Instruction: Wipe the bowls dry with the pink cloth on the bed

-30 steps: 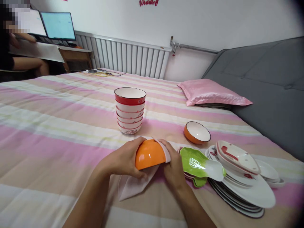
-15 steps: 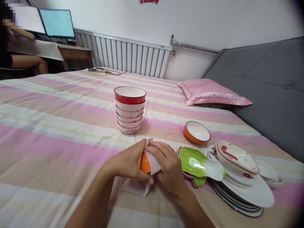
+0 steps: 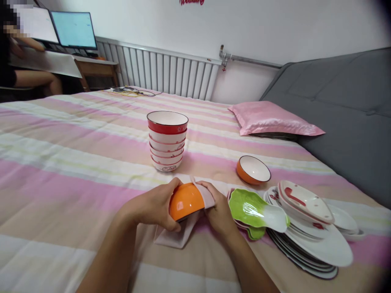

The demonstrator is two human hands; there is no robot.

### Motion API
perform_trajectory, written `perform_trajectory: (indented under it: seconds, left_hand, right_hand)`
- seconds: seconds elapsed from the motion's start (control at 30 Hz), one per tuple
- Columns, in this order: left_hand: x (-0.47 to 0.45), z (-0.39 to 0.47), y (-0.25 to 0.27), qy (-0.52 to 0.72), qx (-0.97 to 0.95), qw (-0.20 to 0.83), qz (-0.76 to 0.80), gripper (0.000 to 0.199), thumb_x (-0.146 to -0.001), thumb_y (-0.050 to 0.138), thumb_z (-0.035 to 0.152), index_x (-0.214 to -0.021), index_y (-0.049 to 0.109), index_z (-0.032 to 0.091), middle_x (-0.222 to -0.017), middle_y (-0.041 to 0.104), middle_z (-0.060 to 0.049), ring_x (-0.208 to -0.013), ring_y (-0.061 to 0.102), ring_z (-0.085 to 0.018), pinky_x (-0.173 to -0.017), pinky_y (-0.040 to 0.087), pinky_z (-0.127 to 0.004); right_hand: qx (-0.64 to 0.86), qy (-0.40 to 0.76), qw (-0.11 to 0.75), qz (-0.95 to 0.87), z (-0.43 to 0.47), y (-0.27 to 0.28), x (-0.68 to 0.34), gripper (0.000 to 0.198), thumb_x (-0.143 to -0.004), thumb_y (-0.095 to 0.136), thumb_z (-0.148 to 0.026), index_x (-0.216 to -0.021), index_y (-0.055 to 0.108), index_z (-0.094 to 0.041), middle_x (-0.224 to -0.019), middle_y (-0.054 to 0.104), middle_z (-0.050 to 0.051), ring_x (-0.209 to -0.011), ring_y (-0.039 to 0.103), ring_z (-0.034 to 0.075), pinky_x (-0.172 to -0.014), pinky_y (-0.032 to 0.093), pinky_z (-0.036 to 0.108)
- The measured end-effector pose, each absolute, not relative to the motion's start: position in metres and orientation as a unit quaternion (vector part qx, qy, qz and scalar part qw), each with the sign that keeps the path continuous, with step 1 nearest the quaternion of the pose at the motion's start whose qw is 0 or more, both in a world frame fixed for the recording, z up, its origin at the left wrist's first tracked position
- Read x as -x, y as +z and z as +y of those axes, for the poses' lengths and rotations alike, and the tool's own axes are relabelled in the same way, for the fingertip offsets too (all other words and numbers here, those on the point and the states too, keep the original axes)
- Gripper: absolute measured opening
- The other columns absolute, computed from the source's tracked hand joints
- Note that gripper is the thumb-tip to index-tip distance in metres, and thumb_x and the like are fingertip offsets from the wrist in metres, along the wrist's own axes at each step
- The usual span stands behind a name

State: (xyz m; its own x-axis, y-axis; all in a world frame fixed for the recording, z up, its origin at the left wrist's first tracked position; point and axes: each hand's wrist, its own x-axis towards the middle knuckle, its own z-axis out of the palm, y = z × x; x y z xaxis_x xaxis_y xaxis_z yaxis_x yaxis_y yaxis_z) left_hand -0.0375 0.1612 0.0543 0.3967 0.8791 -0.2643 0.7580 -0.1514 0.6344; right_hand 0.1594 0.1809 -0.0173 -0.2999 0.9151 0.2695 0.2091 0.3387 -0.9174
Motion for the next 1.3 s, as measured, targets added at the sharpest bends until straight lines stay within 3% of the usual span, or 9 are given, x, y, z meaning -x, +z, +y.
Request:
perform_trajectory:
  seconds: [0.23,0.43,0.57,0.83,1.03,1.17,1.3]
  left_hand:
    - [0.044,0.160,0.053,0.076,-0.771,0.333,0.538,0.064,-0.050,0.075,0.034,-0.099,0.035,0.022,-0.094,0.054,-0.002,-0.082,0.053,-0.022,-0.067,0.041,-0.029]
    - [0.034,0.158,0.053,0.098,-0.794,0.306,0.516,0.061,-0.047,0.075,0.034,-0.092,0.036,0.022,-0.086,0.053,0.000,-0.073,0.051,-0.020,-0.058,0.037,-0.027]
    - [0.031,0.160,0.052,0.101,-0.790,0.321,0.513,0.057,-0.049,0.074,0.034,-0.090,0.035,0.022,-0.083,0.052,0.001,-0.071,0.050,-0.019,-0.056,0.037,-0.027]
    - [0.047,0.161,0.048,0.063,-0.762,0.351,0.540,0.060,-0.051,0.074,0.033,-0.095,0.034,0.023,-0.089,0.053,0.000,-0.079,0.052,-0.021,-0.063,0.041,-0.028]
    - [0.049,0.160,0.049,0.060,-0.761,0.349,0.544,0.058,-0.052,0.072,0.032,-0.095,0.035,0.022,-0.088,0.054,0.000,-0.078,0.053,-0.020,-0.063,0.042,-0.028]
    - [0.048,0.160,0.051,0.090,-0.780,0.337,0.519,0.062,-0.052,0.072,0.028,-0.103,0.038,0.021,-0.094,0.055,-0.002,-0.083,0.054,-0.022,-0.070,0.044,-0.031]
    - [0.041,0.163,0.047,0.136,-0.788,0.342,0.494,0.073,-0.053,0.072,0.023,-0.118,0.038,0.021,-0.114,0.053,-0.006,-0.103,0.052,-0.027,-0.086,0.043,-0.036]
  right_hand:
    - [0.382,0.425,0.433,-0.697,0.182,-0.022,-0.160,0.049,-0.068,0.044,-0.004,-0.112,0.057,-0.023,-0.109,0.065,0.002,-0.098,0.059,0.018,-0.086,0.046,0.029]
    - [0.311,0.264,0.453,-0.793,0.168,-0.003,-0.157,0.052,-0.068,0.050,-0.003,-0.115,0.058,-0.024,-0.123,0.056,0.004,-0.115,0.049,0.021,-0.101,0.037,0.034]
    - [0.311,0.216,0.451,-0.808,0.166,-0.002,-0.155,0.049,-0.070,0.051,-0.003,-0.114,0.060,-0.024,-0.119,0.059,0.005,-0.113,0.051,0.021,-0.099,0.039,0.034]
    - [0.382,0.396,0.441,-0.708,0.182,-0.019,-0.157,0.052,-0.068,0.044,-0.003,-0.113,0.060,-0.021,-0.110,0.066,0.003,-0.100,0.061,0.019,-0.087,0.047,0.029]
    - [0.381,0.437,0.436,-0.689,0.185,-0.027,-0.156,0.052,-0.068,0.043,-0.003,-0.113,0.061,-0.021,-0.113,0.066,0.003,-0.100,0.061,0.019,-0.090,0.046,0.031]
    - [0.394,0.389,0.463,-0.692,0.178,-0.021,-0.156,0.051,-0.068,0.044,-0.004,-0.114,0.060,-0.022,-0.110,0.066,0.002,-0.100,0.061,0.018,-0.089,0.047,0.029]
    - [0.436,0.248,0.486,-0.716,0.169,-0.012,-0.158,0.048,-0.072,0.045,-0.007,-0.116,0.059,-0.022,-0.116,0.063,0.003,-0.108,0.058,0.020,-0.094,0.043,0.032]
